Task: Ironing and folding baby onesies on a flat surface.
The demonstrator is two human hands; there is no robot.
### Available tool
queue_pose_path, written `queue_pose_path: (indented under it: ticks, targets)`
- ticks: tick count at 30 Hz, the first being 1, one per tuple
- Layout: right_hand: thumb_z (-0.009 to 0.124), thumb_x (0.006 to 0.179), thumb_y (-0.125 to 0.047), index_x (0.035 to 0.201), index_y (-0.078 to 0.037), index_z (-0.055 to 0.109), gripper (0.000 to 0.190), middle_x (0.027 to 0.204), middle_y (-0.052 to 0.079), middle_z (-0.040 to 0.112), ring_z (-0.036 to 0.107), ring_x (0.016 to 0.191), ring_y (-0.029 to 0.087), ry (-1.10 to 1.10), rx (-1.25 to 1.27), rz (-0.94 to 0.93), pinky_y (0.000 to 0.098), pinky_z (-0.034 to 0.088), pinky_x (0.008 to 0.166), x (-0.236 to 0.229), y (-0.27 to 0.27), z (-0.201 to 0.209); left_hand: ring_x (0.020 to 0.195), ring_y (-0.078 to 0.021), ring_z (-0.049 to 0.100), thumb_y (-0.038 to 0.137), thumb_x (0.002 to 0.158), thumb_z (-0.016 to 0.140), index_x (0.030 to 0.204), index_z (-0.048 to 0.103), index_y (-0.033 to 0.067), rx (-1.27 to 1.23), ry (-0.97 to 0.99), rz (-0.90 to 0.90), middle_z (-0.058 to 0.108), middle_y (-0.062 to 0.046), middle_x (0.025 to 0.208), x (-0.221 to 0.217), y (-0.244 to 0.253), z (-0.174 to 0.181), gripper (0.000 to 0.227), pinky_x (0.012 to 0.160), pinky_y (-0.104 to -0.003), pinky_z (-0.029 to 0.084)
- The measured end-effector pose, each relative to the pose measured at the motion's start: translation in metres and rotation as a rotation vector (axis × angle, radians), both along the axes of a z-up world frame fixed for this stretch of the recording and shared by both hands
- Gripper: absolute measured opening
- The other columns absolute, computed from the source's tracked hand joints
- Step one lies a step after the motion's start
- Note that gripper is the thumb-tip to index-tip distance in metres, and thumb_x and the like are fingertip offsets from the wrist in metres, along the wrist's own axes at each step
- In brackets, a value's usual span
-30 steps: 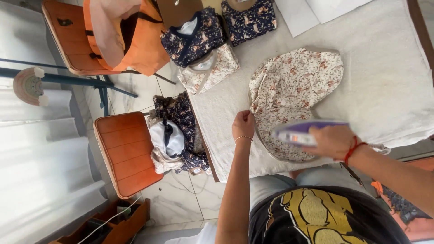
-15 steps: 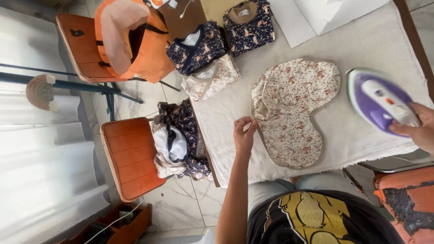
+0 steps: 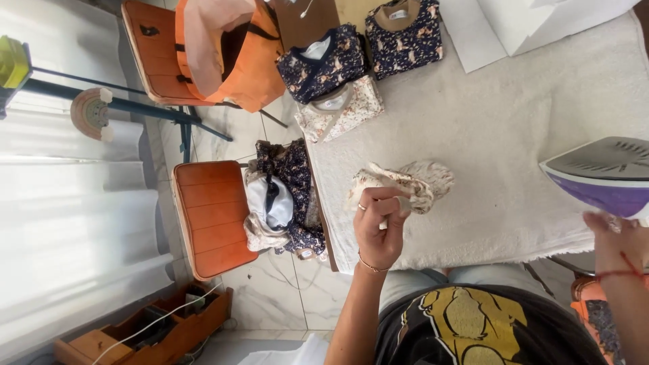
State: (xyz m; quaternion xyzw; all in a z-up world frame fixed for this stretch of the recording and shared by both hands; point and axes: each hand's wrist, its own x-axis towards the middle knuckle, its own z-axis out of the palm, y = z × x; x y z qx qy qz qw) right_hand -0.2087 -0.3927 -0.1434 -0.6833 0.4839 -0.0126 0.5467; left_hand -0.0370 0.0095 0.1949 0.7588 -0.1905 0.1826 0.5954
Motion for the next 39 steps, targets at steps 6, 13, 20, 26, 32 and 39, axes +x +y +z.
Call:
queue_pose_path:
  ticks: [6,13,20,26,32,39]
  targets:
    - [0.06,0.08,-0.006,0.077,0.001,0.051,0.013,0.062,0.011,0.048,0.034,0.032,0.02,0.133,-0.071,0.176,0.0331,0.023,0.026,0.064,0.175,0.269,0.068,-0.0198,0.054,-0.007,0.085,0.041,0.087,0.05,0.0055,0.119,0.011,-0.154,0.053,-0.012,0.089,-0.008,0.021,0.007,0.015,0.055,-0.026,0.044]
    - [0.066,0.065,-0.032,0.092,-0.015,0.05,0.035,0.116,0.005,0.044,0.038,0.119,0.027,-0.882,-0.361,1.384,0.044,0.023,0.102,0.171,0.234,0.334,0.082,-0.0267,0.059,-0.005,0.084,0.045,0.095,0.047,0.0077,0.233,0.127,-0.295,0.055,-0.011,0.097,-0.025,0.034,0.018,0.017,0.068,-0.034,0.047]
    - [0.062,0.07,-0.035,0.069,-0.017,0.049,0.022,0.057,-0.005,0.044,0.045,0.047,0.009,-0.635,-0.473,1.592,0.027,0.035,0.046,0.158,0.205,0.338,0.085,-0.0182,0.054,0.019,0.07,0.059,0.085,0.057,0.02,0.836,0.313,0.093,0.06,0.005,0.082,-0.048,0.07,-0.026,0.015,0.084,-0.041,0.026]
    - [0.053,0.065,-0.049,0.073,-0.036,0.063,0.019,0.032,-0.015,0.061,0.05,0.02,0.001,-0.085,-0.301,1.629,0.0144,0.033,0.02,0.139,0.159,0.315,0.04,-0.0042,0.039,0.036,0.081,0.054,0.082,0.053,0.006,0.421,0.26,-0.119,0.054,0.001,0.057,-0.053,0.085,-0.01,0.031,0.032,-0.017,0.032]
    - [0.049,0.081,-0.04,0.09,-0.012,0.062,0.033,0.052,0.012,0.055,0.047,0.034,0.02,0.485,-0.135,1.366,0.0251,0.031,0.034,0.221,0.212,0.348,0.033,0.002,0.034,0.037,0.084,0.049,0.079,0.059,0.0076,0.628,0.271,-0.146,0.048,0.007,0.045,0.042,0.083,-0.031,0.032,0.027,-0.012,0.024]
    - [0.051,0.08,-0.032,0.121,-0.021,0.047,0.043,0.111,0.016,0.054,0.054,0.099,0.033,0.246,-0.909,1.5,0.0443,0.049,0.079,0.234,0.206,0.193,0.086,-0.0143,0.055,0.016,0.078,0.058,0.106,0.051,0.0191,0.851,0.459,0.352,0.056,-0.001,0.101,0.05,0.037,-0.131,0.029,0.074,-0.027,0.046]
